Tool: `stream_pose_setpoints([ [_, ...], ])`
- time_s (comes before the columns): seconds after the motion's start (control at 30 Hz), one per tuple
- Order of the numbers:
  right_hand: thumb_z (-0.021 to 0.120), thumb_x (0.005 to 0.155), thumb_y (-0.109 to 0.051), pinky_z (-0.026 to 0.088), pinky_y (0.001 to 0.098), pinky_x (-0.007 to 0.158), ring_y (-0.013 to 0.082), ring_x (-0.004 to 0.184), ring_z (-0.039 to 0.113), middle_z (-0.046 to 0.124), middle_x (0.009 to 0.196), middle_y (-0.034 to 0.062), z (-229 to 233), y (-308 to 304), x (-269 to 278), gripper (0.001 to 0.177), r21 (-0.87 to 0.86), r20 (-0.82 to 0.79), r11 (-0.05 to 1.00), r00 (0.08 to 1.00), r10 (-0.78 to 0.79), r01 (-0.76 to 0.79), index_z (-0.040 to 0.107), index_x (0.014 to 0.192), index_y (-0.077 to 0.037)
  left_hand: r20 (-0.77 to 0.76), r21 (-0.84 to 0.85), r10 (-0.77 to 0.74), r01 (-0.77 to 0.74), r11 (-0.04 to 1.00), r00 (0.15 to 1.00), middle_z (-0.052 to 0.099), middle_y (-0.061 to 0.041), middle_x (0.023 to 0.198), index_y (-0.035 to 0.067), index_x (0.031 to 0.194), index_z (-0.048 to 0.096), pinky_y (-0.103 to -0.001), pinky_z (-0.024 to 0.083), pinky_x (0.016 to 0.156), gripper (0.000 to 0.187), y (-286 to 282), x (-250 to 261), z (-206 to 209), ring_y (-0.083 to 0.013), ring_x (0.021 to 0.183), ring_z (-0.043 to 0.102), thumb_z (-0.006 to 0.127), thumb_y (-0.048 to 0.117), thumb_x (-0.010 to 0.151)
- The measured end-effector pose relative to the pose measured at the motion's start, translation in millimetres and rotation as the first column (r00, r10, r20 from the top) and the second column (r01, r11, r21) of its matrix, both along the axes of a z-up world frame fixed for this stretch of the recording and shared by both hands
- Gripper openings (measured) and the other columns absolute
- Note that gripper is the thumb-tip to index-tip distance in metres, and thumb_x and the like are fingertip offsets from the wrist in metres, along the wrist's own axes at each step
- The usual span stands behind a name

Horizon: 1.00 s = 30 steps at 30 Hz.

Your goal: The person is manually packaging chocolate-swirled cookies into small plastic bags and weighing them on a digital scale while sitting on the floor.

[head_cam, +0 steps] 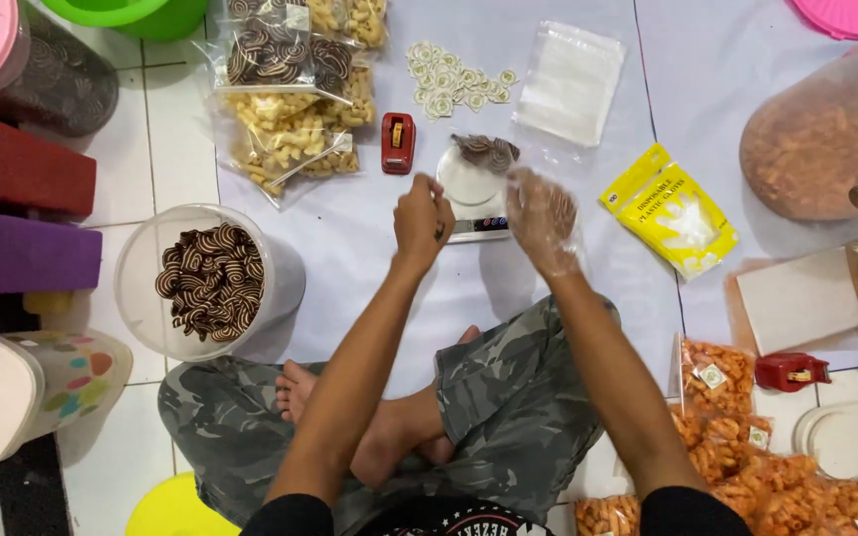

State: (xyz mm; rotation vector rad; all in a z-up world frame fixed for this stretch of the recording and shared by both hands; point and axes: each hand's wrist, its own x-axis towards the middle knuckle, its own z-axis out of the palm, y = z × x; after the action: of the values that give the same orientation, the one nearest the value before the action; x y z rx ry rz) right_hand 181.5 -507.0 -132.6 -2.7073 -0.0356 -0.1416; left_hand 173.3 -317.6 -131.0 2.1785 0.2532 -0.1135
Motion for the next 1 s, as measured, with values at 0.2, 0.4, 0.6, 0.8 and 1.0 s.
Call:
stream_pose_setpoints([
  [0.2, 0.067, 0.094, -0.012, 0.060, 0.0552, 0.067, 0.0368, 0.076, 0.075, 0.074, 0.079, 0.0120, -30.3, -2.0, -48.2, 0.028, -0.039, 0.087, 0.999, 0.996, 0.014, -0.011, 0.063, 0.119, -0.022, -0.020, -0.019, 0.020, -0.020, 1.000, 1.000, 0.070, -0.018, 0.069, 0.006, 0.097, 0.055, -0.057, 0.059, 0.074, 0.008, -7.9, -47.0, -38.7, -0.0455, 0.080, 0.073, 0.050, 0.006, 0.091],
  [0.4, 0.069, 0.094, -0.015, 0.060, 0.0488, 0.063, 0.0320, 0.072, 0.075, 0.073, 0.076, 0.0076, -30.0, 3.3, -60.6, 0.025, -0.105, 0.131, 0.994, 0.990, 0.045, -0.032, 0.063, 0.118, -0.023, -0.039, -0.007, 0.013, -0.014, 1.000, 0.999, 0.070, -0.014, 0.065, 0.009, 0.103, 0.053, -0.050, 0.060, 0.067, 0.010, -3.5, -67.2, -55.1, -0.0372, 0.072, 0.074, 0.047, 0.009, 0.095],
  [0.6, 0.074, 0.093, -0.032, 0.055, 0.0600, 0.089, 0.0447, 0.102, 0.071, 0.073, 0.105, 0.0206, -10.2, -0.6, -64.4, 0.061, 0.013, -0.253, 1.000, 0.967, 0.024, -0.021, 0.047, 0.144, -0.015, -0.176, -0.020, -0.054, 0.051, 0.999, 0.983, 0.074, -0.023, 0.091, 0.007, 0.128, 0.041, -0.055, 0.060, 0.076, 0.042, 0.0, -68.0, -31.6, -0.0430, 0.090, 0.075, 0.059, 0.018, 0.091],
  [0.8, 0.074, 0.092, -0.041, 0.050, 0.0603, 0.098, 0.0466, 0.115, 0.066, 0.065, 0.123, 0.0231, -9.3, -1.5, -89.2, 0.082, -0.012, -0.394, 0.999, 0.918, -0.035, 0.032, 0.031, 0.157, -0.015, -0.307, -0.068, -0.080, 0.062, 0.996, 0.948, 0.071, -0.031, 0.103, -0.001, 0.149, 0.023, -0.055, 0.061, 0.082, 0.072, -0.3, -83.6, -28.2, -0.0447, 0.099, 0.073, 0.062, 0.019, 0.091],
  [1.0, 0.074, 0.092, -0.039, 0.050, 0.0613, 0.099, 0.0458, 0.115, 0.066, 0.065, 0.124, 0.0225, -19.3, -4.1, -100.8, 0.079, -0.044, -0.365, 0.996, 0.927, -0.084, 0.072, 0.034, 0.155, -0.012, -0.363, -0.063, -0.080, 0.062, 0.996, 0.928, 0.070, -0.033, 0.107, -0.003, 0.154, 0.017, -0.056, 0.060, 0.085, 0.080, -0.6, -91.1, -37.1, -0.0448, 0.102, 0.072, 0.064, 0.019, 0.092],
])
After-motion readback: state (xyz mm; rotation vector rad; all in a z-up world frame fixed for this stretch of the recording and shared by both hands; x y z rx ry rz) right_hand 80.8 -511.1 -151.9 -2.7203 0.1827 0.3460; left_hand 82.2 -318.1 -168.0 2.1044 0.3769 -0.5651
